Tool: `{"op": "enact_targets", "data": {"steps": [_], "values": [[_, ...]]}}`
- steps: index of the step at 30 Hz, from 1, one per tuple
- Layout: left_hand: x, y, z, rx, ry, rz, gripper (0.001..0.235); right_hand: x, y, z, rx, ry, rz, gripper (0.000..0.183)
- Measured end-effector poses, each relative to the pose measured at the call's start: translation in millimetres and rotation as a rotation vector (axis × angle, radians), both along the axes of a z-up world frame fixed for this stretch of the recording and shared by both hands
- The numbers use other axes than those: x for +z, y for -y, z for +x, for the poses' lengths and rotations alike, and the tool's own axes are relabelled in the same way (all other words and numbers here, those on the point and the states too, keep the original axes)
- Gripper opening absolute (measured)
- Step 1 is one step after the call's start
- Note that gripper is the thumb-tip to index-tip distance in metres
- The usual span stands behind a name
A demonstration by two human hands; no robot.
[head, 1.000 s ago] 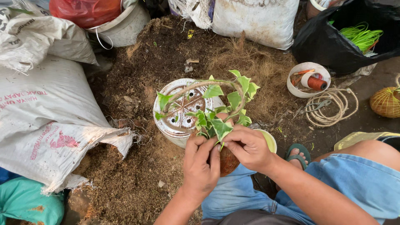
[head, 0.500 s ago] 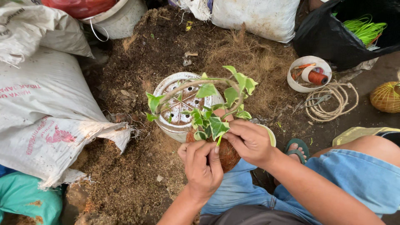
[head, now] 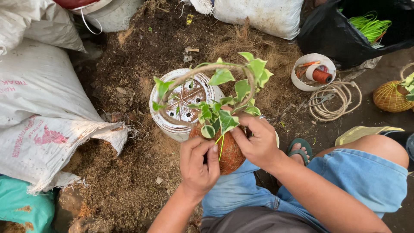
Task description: The person wraps a neon green string around a coconut that has a plant growing from it. They hold the coconut in their left hand and use their right hand to wind the string in a crisscross pattern, creating a decorative net over the coconut's surface.
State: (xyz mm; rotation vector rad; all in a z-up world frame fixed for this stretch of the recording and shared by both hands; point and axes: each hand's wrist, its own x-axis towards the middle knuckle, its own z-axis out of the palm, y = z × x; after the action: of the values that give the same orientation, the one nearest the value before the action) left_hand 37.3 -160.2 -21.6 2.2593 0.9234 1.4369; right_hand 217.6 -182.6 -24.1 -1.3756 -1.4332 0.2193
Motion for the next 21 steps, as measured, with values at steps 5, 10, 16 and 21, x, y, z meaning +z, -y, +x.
{"op": "enact_targets", "data": {"steps": [5,10,16,21], "values": [[2.4,-18.7,-4.0,-0.089,0.044,-0.098,0.014,0.2,-5.3,0.1,-0.005,-0.131,-0.104,0.011],[5.8,-22.9,-2.2,-0.114,0.053,-0.128,0.01,-6.1,-16.3,-1.5,-0.051,-0.358,-0.237,0.007],[9.4,-28.1,-3.6,-0.162,0.095,-0.167,0.008,-20.2,-27.7,5.9,0.01,-0.534,-0.388,0.012],[22.1,-48.2,13.0,-0.159,0.034,-0.142,0.007,-25.2,-48.4,20.0,0.023,-0.52,-0.388,0.017]]}}
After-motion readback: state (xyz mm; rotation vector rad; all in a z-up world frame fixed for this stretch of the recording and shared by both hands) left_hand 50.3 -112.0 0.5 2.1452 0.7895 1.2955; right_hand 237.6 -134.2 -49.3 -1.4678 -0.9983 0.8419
